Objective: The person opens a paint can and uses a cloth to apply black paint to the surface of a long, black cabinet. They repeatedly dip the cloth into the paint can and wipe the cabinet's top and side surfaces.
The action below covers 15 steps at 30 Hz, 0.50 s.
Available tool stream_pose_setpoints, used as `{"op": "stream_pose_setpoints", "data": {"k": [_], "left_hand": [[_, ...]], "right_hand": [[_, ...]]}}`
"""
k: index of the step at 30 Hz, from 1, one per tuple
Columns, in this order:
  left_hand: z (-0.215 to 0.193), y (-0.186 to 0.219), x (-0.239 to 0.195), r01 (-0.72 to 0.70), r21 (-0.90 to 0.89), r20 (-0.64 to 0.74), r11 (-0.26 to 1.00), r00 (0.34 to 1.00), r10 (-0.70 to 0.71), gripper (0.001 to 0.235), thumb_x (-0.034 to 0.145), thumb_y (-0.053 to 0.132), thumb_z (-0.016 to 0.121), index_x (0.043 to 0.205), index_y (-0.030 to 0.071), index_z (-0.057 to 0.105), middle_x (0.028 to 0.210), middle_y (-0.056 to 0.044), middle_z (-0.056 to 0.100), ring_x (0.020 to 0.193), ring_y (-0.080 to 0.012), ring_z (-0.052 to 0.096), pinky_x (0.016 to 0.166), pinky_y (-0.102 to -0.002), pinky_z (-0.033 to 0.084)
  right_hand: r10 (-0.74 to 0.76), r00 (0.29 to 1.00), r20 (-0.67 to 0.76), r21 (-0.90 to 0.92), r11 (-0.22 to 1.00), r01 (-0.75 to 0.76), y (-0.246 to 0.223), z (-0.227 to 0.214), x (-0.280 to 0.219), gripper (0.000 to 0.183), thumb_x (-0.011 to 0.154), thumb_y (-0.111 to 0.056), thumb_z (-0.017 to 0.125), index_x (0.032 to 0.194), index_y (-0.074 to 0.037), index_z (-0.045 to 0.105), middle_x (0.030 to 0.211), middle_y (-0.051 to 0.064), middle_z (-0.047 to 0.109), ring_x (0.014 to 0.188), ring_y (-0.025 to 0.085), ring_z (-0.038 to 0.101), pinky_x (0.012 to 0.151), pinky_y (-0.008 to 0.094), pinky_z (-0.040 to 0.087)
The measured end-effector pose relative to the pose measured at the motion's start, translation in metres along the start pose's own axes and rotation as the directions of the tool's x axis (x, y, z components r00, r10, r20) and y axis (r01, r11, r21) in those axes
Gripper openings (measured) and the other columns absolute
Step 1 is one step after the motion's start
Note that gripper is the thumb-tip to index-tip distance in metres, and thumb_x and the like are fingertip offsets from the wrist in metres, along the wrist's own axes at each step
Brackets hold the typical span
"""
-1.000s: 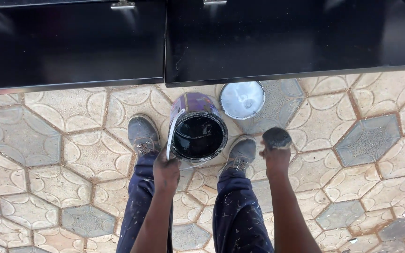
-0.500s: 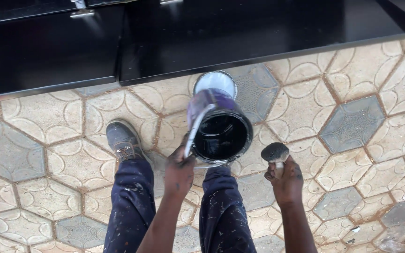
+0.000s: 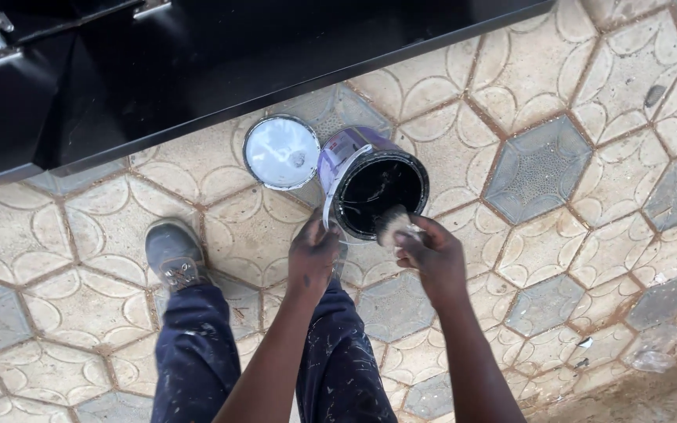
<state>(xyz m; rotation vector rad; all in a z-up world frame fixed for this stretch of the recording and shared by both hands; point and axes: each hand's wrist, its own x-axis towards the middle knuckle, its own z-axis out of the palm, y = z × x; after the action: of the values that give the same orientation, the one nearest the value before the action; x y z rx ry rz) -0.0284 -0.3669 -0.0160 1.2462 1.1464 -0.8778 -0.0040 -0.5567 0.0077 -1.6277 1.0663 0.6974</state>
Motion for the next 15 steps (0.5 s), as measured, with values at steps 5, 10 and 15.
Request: {"op": "stream_pose_setpoints", "data": {"k": [5, 10, 15], "left_hand": [[-0.001, -0.023, -0.066, 0.092, -0.112, -0.156, 0.989, 0.982, -0.109, 0.074, 0.085, 0.034, 0.063, 0.156, 0.017, 0.047, 0.149, -0.005, 0.064, 0.134, -0.0162, 0.063, 0.109, -0.033, 0.05], [0.012, -0.123, -0.058, 0.142, -0.516, -0.043, 0.845, 0.981, -0.191, 0.061, 0.087, 0.013, 0.064, 0.148, 0.006, 0.059, 0.135, -0.018, 0.072, 0.116, -0.0318, 0.073, 0.098, -0.045, 0.053], [0.021, -0.113, -0.038, 0.171, -0.445, -0.036, 0.879, 0.977, -0.209, 0.055, 0.091, 0.007, 0.061, 0.146, 0.003, 0.057, 0.14, -0.022, 0.069, 0.13, -0.0258, 0.066, 0.11, -0.032, 0.05]], "right_hand": [[-0.184, 0.982, -0.036, -0.428, 0.891, 0.151, -0.01, 0.045, 0.015, 0.036, 0.088, -0.024, 0.075, 0.122, -0.014, 0.079, 0.06, -0.003, 0.048, 0.053, 0.011, 0.048, 0.054, 0.029, 0.044], [-0.341, 0.938, -0.063, -0.642, 0.734, 0.223, 0.032, 0.079, 0.103, 0.038, 0.092, -0.023, 0.06, 0.125, -0.01, 0.074, 0.121, 0.011, 0.075, 0.112, 0.032, 0.07, 0.09, 0.04, 0.053], [-0.185, 0.97, -0.158, -0.683, 0.73, 0.028, 0.02, 0.093, 0.125, 0.026, 0.093, -0.021, 0.058, 0.11, -0.019, 0.078, 0.099, 0.015, 0.077, 0.093, 0.038, 0.071, 0.084, 0.044, 0.053]]}}
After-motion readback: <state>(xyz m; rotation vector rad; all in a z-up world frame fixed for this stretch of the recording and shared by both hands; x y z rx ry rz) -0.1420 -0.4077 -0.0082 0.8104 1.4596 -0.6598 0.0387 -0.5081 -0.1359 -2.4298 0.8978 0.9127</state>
